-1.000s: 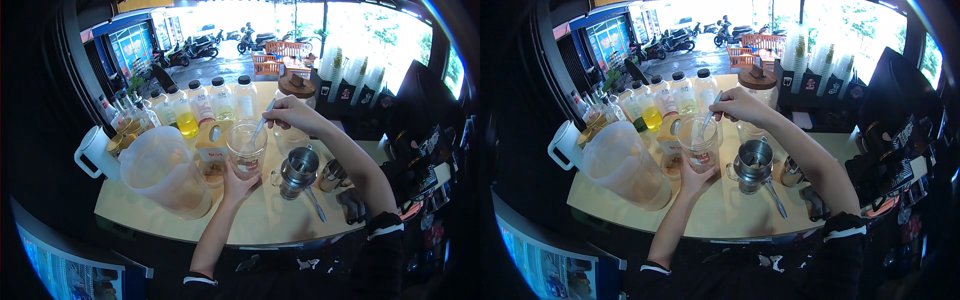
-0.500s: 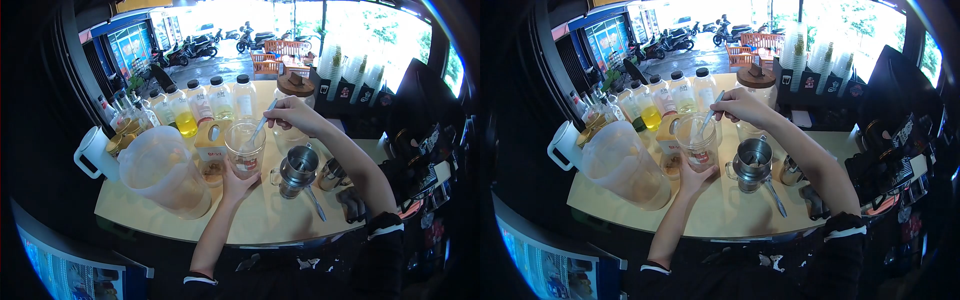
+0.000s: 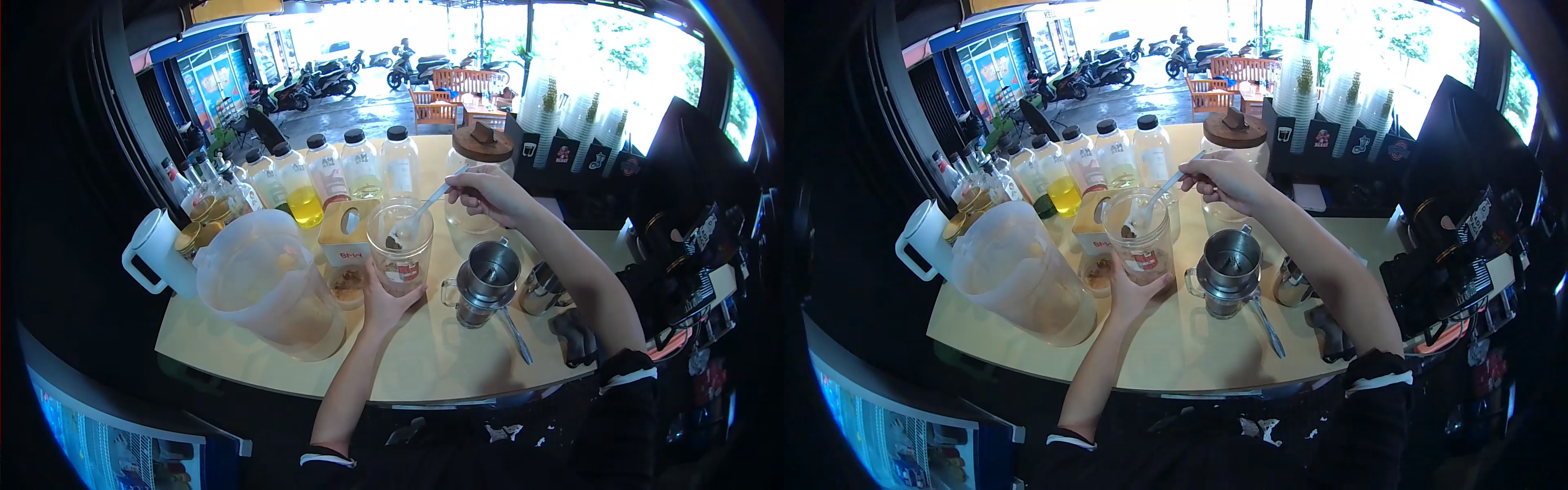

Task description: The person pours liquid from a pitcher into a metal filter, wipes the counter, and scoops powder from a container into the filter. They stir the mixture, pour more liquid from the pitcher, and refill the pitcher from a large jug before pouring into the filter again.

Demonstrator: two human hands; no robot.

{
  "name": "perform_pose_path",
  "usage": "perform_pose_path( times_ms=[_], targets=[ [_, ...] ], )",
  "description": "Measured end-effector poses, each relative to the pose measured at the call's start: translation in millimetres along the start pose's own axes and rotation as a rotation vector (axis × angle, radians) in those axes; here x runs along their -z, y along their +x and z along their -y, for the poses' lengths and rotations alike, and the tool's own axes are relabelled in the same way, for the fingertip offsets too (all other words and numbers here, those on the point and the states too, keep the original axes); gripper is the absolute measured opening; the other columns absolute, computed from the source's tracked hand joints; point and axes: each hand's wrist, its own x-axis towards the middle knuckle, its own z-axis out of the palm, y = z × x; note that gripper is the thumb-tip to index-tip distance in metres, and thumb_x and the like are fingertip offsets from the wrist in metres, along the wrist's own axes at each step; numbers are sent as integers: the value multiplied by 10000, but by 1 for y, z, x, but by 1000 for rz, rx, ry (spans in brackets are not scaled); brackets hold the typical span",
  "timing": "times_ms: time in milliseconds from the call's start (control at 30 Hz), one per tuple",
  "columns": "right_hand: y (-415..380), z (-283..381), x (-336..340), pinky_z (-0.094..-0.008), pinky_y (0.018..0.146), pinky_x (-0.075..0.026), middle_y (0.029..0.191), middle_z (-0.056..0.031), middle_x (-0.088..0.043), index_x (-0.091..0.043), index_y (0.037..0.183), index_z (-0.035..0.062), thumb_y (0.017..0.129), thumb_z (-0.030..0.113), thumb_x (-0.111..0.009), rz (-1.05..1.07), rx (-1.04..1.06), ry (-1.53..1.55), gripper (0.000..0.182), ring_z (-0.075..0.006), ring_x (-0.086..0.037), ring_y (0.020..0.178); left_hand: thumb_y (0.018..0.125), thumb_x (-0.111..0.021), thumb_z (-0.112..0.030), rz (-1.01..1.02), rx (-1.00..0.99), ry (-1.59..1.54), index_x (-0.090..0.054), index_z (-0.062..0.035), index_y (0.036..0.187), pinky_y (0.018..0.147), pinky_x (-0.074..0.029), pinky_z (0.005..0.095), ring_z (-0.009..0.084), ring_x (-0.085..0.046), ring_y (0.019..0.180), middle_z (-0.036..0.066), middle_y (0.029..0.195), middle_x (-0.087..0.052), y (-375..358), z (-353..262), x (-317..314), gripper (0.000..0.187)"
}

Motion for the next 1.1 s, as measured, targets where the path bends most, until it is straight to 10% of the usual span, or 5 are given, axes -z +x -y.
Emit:
perform_pose_path(
  times_ms=[1100],
  targets=[
    [-149,-48,72,-199,518,-322,713,-38,-617,-636,828,-10,929,172,-576,-509,368,-76,217,-13,-393,551,613,-860,-58,-53,84,-219,-385,-11,1263,967,-449,369,224,-536,1108,114,1195,-523,-3,24,-8,807]
  ],
)
